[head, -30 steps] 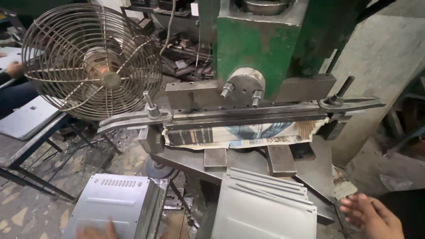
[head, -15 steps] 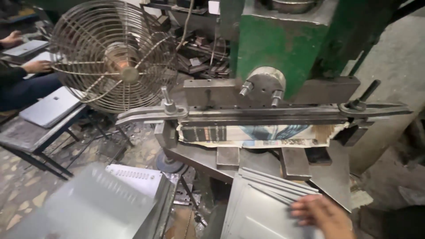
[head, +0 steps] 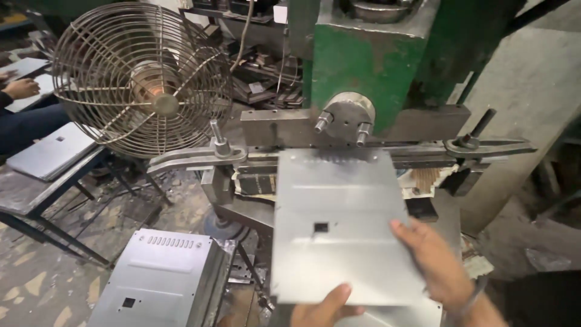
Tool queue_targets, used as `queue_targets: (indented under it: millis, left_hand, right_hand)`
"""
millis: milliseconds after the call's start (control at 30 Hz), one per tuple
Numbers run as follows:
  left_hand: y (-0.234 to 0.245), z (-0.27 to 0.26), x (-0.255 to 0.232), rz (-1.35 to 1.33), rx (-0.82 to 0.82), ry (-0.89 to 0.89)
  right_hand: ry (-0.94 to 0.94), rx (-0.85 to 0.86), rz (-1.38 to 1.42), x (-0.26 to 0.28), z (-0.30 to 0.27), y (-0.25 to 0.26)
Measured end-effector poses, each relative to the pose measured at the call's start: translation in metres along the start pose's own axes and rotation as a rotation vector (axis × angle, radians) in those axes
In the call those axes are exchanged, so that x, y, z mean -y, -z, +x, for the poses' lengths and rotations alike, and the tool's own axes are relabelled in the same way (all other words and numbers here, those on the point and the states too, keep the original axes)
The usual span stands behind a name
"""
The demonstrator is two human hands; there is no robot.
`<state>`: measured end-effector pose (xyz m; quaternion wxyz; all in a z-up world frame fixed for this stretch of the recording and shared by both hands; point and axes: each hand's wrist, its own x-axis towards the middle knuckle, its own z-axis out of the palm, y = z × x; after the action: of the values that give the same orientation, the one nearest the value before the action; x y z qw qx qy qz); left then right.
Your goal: Bending the edges of metal plates using a industrial press brake machine.
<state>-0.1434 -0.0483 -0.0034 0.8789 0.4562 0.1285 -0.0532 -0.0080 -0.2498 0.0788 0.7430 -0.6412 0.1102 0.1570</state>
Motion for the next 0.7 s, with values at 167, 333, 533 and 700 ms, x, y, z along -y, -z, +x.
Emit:
queue_targets:
  millis: [167,333,533,700]
  left_hand:
    - [-0.059,0.048,-0.019,-0.137,0.083,0.061]
    - [-0.07,0.041,-0.027,-0.141,0.073,0.073]
    - [-0.074,0.042,-0.034,-0.097,0.002,0.135]
    - [-0.068,0.047,-0.025,-0.106,0.053,0.086]
  right_hand:
    - [-0.007,0.015,-0.069,0.026,0.027,0.034]
    - [-0.042,-0.005,-0.065,0.024,0.024,0.04]
    - [-0.035,-0.009,-0.007,0.02,0.029,0.042]
    - [-0.044,-0.03,-0.033,0.021,0.027,0.04]
